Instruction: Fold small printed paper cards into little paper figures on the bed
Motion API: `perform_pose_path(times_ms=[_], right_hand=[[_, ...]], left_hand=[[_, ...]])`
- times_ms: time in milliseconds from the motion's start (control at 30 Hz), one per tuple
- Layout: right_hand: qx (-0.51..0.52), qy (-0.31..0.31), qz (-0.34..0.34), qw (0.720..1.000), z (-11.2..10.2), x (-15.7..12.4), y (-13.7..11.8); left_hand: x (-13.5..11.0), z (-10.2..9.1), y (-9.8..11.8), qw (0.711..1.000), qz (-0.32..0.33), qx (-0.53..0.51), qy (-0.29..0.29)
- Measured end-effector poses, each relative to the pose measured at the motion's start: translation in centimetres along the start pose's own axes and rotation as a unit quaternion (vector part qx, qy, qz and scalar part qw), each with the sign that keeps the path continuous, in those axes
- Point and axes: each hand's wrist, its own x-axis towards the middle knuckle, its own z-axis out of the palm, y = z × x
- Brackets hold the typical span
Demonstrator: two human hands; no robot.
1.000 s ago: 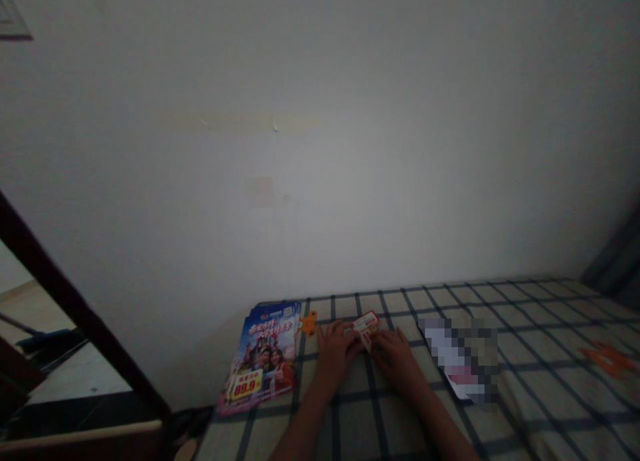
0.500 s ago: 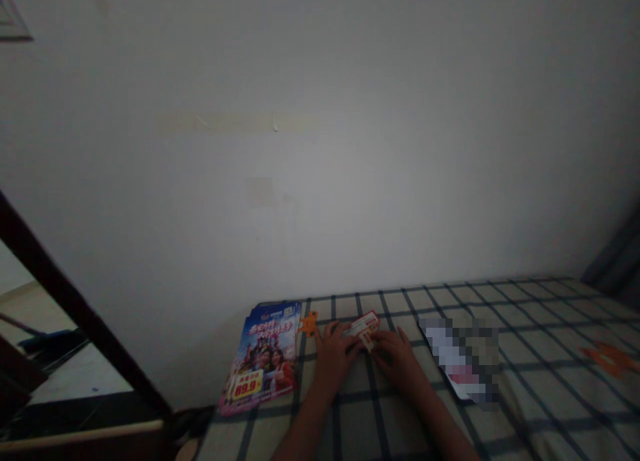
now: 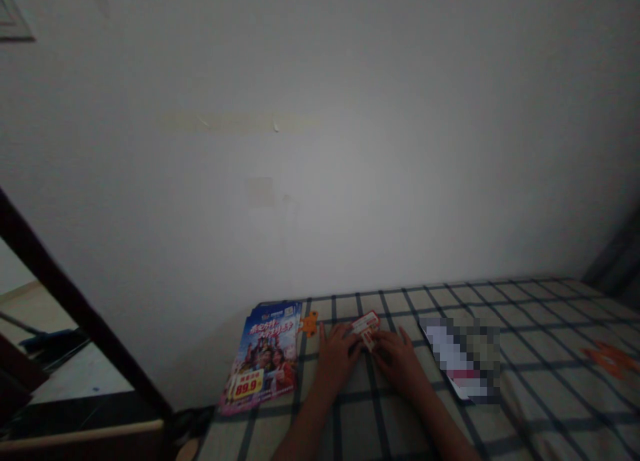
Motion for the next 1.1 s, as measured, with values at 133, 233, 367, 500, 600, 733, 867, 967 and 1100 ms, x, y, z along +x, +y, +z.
perform_pose_path(times_ms=[133, 233, 367, 500, 600, 733, 867, 967, 1100], right_hand=[[-0.041, 0.037, -0.003, 0.998, 0.2, 0.0, 0.3], [-0.071, 0.065, -0.006, 0.995, 0.1, 0.0, 0.6], [-0.097, 0.065, 0.013, 0.993, -0.1, 0.0, 0.5], [-0.082, 0.055, 0.019, 0.995, -0.5, 0.0, 0.0], [-0.061, 0.051, 0.007, 0.997, -0.6, 0.1, -0.4], [-0.056, 0.05, 0.008, 0.997, -0.6, 0.2, -0.4], [-0.087, 0.047, 0.006, 0.995, -0.4, 0.2, -0.3], [-0.115, 0.049, 0.015, 0.992, -0.5, 0.2, -0.3], [-0.132, 0.072, 0.044, 0.988, -0.9, 0.2, -0.7]], left_hand=[[-0.1, -0.4, 0.5, 1.0, 0.008, 0.014, 0.003], [-0.1, -0.6, 1.0, 1.0, 0.017, 0.025, 0.003], [-0.1, -0.9, 1.3, 0.999, 0.028, 0.015, -0.009], [0.0, -0.9, 1.2, 0.999, 0.023, -0.003, -0.03], [0.1, -0.6, 0.8, 0.999, 0.035, -0.003, -0.039], [0.2, -0.4, 0.4, 0.995, 0.049, 0.0, -0.088], [0.2, -0.4, 0.5, 0.994, 0.045, -0.01, -0.095], [0.1, -0.4, 0.8, 0.997, 0.025, -0.013, -0.07], [0.1, -0.5, 1.0, 0.999, 0.021, 0.003, -0.045]])
